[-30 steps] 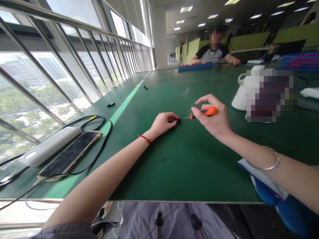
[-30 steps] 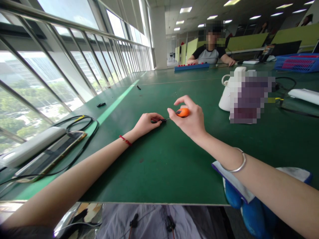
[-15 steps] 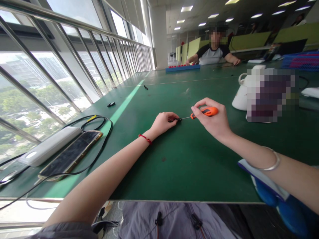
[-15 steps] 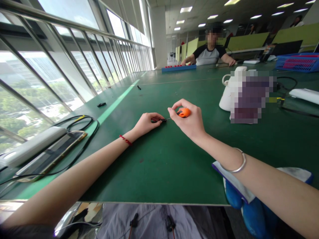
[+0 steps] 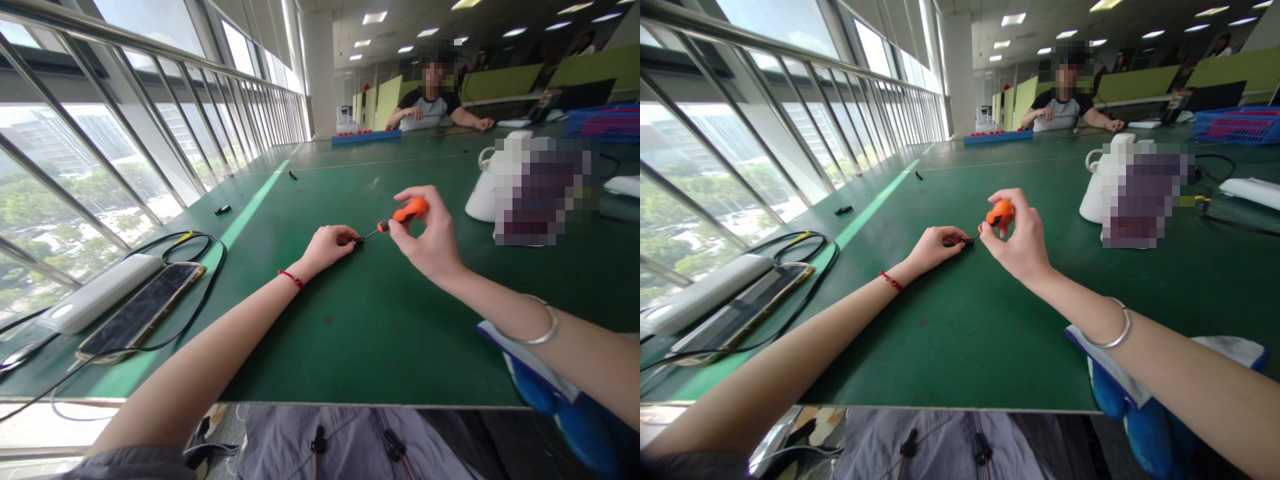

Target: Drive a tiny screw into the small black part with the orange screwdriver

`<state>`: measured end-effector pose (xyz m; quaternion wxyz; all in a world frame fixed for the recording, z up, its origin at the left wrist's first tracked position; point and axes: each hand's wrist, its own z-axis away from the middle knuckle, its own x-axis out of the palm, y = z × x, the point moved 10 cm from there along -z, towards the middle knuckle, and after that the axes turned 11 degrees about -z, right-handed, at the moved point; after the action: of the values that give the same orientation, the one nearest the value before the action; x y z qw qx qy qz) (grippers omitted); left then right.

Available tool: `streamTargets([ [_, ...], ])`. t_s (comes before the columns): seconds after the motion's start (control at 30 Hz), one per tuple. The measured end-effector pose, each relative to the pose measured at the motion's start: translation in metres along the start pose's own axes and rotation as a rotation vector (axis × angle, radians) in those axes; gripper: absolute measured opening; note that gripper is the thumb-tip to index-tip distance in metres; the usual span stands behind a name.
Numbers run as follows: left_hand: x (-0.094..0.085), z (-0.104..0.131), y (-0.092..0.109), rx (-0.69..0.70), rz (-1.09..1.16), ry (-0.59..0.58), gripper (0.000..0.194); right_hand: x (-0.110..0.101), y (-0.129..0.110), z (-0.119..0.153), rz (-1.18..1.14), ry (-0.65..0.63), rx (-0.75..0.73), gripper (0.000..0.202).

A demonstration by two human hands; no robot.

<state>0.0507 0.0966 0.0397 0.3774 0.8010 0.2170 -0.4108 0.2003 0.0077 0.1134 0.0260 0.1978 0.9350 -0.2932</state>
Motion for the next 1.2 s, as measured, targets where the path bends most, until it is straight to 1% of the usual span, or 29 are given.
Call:
streamTargets([
  [0.07, 0.0, 0.0, 0.001, 0.001, 0.0, -0.002, 0.024, -0.003, 0.0, 0.0, -0.018, 0.034, -0.014, 0.038],
  [0.1, 0.0, 0.0, 0.001, -0.002, 0.0, -0.002, 0.024, -0.003, 0.002, -0.001, -0.014, 0.032, 0.01, 0.039],
  [0.13, -0.001, 0.0, 0.001, -0.005, -0.001, -0.003, 0.024, -0.002, 0.005, -0.001, -0.004, 0.015, 0.049, 0.036],
  [0.2, -0.001, 0.0, 0.002, -0.01, -0.007, -0.001, 0.023, 0.003, 0.009, 0.0, 0.017, -0.044, 0.125, 0.023],
  [0.23, -0.002, 0.001, 0.002, -0.01, -0.009, 0.001, 0.023, 0.005, 0.01, 0.0, 0.026, -0.068, 0.142, 0.019],
  [0.27, -0.002, 0.001, 0.002, -0.009, -0.01, 0.002, 0.023, 0.006, 0.009, 0.001, 0.033, -0.075, 0.138, 0.017],
  [0.33, -0.001, 0.001, 0.002, -0.006, -0.01, 0.001, 0.023, 0.003, 0.003, 0.0, 0.026, -0.035, 0.07, 0.015],
  [0.43, -0.001, 0.001, 0.002, -0.004, -0.002, -0.003, 0.023, -0.004, -0.001, 0.0, -0.01, 0.034, -0.01, 0.035],
  [0.47, -0.001, 0.001, 0.002, -0.007, -0.002, -0.003, 0.023, -0.004, 0.0, -0.001, -0.012, 0.037, -0.003, 0.04],
  [0.5, -0.001, 0.001, 0.002, -0.009, -0.004, -0.005, 0.023, -0.004, 0.002, -0.001, -0.002, 0.029, 0.023, 0.039],
  [0.6, -0.001, 0.001, 0.002, -0.017, -0.018, -0.008, 0.023, 0.002, 0.009, 0.0, 0.045, -0.041, 0.128, 0.021],
  [0.63, -0.001, 0.001, 0.001, -0.02, -0.022, -0.007, 0.023, 0.004, 0.01, 0.001, 0.051, -0.064, 0.144, 0.018],
  [0.67, -0.001, 0.001, 0.001, -0.021, -0.023, -0.006, 0.023, 0.005, 0.009, 0.001, 0.054, -0.07, 0.142, 0.018],
  [0.73, -0.001, 0.0, 0.001, -0.017, -0.02, -0.005, 0.022, 0.002, 0.004, 0.0, 0.04, -0.037, 0.084, 0.014],
  [0.77, 0.0, 0.0, 0.001, -0.013, -0.016, -0.007, 0.022, 0.0, 0.001, 0.0, 0.027, -0.011, 0.049, 0.016],
  [0.8, 0.0, 0.0, 0.001, -0.01, -0.012, -0.008, 0.023, -0.003, -0.001, -0.001, 0.012, 0.016, 0.018, 0.024],
  [0.87, 0.0, 0.001, 0.002, -0.009, -0.01, -0.008, 0.023, -0.005, -0.001, -0.002, -0.016, 0.042, -0.001, 0.036],
  [0.9, -0.001, 0.001, 0.002, -0.012, -0.011, -0.007, 0.023, -0.005, 0.001, -0.002, -0.018, 0.033, 0.021, 0.036],
  [1.0, -0.002, 0.001, 0.002, -0.022, -0.024, -0.003, 0.023, 0.0, 0.01, -0.001, 0.031, -0.032, 0.138, 0.018],
  [1.07, -0.002, 0.001, 0.002, -0.024, -0.027, -0.004, 0.023, 0.004, 0.01, 0.0, 0.046, -0.068, 0.167, 0.02],
  [1.17, -0.001, 0.001, 0.001, -0.017, -0.019, -0.007, 0.024, 0.003, 0.002, 0.0, 0.022, -0.041, 0.07, 0.013],
  [1.2, 0.0, 0.001, 0.001, -0.015, -0.016, -0.009, 0.024, 0.002, -0.001, 0.0, 0.006, -0.023, 0.032, 0.018],
])
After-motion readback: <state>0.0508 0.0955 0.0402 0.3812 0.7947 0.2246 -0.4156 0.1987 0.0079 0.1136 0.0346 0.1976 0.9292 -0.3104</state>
